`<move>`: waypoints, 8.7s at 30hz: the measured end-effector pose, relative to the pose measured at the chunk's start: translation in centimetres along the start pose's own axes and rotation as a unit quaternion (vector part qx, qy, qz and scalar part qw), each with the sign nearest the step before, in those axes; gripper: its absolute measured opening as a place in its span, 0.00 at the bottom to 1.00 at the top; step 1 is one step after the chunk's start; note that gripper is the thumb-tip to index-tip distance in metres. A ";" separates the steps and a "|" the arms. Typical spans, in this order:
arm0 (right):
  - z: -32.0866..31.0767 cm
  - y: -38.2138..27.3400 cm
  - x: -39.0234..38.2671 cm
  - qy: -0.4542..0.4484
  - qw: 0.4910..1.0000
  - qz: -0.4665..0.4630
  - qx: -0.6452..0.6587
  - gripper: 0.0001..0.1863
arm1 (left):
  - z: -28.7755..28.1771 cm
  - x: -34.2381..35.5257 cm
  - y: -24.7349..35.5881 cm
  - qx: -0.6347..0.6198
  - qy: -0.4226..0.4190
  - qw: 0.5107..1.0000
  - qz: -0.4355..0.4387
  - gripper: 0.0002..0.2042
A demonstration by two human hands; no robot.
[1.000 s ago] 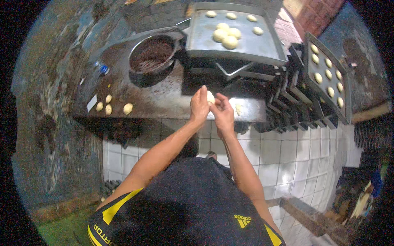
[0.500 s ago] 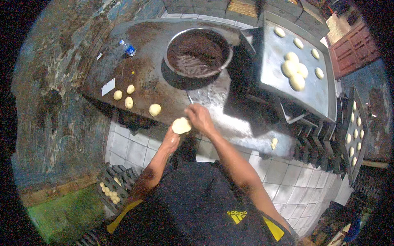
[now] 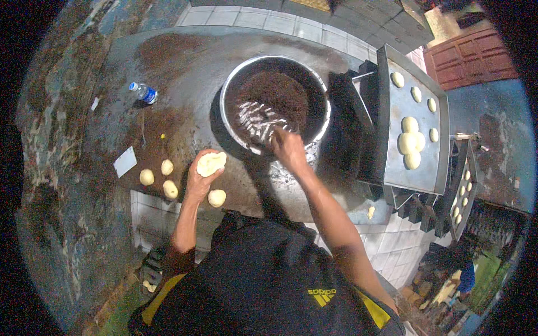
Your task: The person prepares bread rolls by flattening dough, scooping a dark filling into the center with a small tool, and sealing the dough by hand before placing them on a metal tray.
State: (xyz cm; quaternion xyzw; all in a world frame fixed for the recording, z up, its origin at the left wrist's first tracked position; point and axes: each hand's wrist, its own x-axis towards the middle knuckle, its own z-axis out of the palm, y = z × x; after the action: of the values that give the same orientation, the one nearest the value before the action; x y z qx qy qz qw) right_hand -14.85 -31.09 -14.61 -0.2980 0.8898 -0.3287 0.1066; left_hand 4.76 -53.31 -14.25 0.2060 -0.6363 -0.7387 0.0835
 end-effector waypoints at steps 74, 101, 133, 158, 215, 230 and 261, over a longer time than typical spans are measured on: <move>-17.7 3.7 -32.6 0.251 0.810 0.055 0.527 0.22 | 40.3 -14.6 4.5 -0.031 -0.319 0.938 0.134 0.33; -41.6 38.8 -15.3 0.048 0.927 0.263 -0.261 0.42 | 33.2 11.3 7.1 0.076 -0.168 0.966 0.180 0.23; -23.6 10.6 -42.1 0.266 0.879 0.129 0.373 0.14 | 51.6 -20.7 -2.9 0.015 -0.065 0.991 0.117 0.25; 10.5 7.2 -15.4 -0.176 0.953 -0.133 -0.210 0.12 | 9.3 -10.7 -2.8 -0.041 0.026 0.999 -0.009 0.45; -4.6 -5.5 -20.0 -0.022 0.998 0.015 0.065 0.32 | 16.7 -7.0 -5.8 0.220 -0.103 0.970 0.003 0.33; -13.2 4.7 -40.5 0.273 0.736 0.155 0.600 0.39 | 34.9 -23.0 -2.0 0.133 -0.243 0.938 0.206 0.24; -28.3 9.6 -28.7 0.148 0.800 0.159 0.559 0.23 | 49.8 -8.6 7.9 -0.032 -0.309 0.943 0.117 0.29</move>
State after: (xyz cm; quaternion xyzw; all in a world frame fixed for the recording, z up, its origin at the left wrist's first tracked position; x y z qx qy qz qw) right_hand -7.29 6.74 0.55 0.0118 0.5913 -0.7878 0.1723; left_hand -9.09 -6.27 0.41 -0.1111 -0.6262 -0.7713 -0.0244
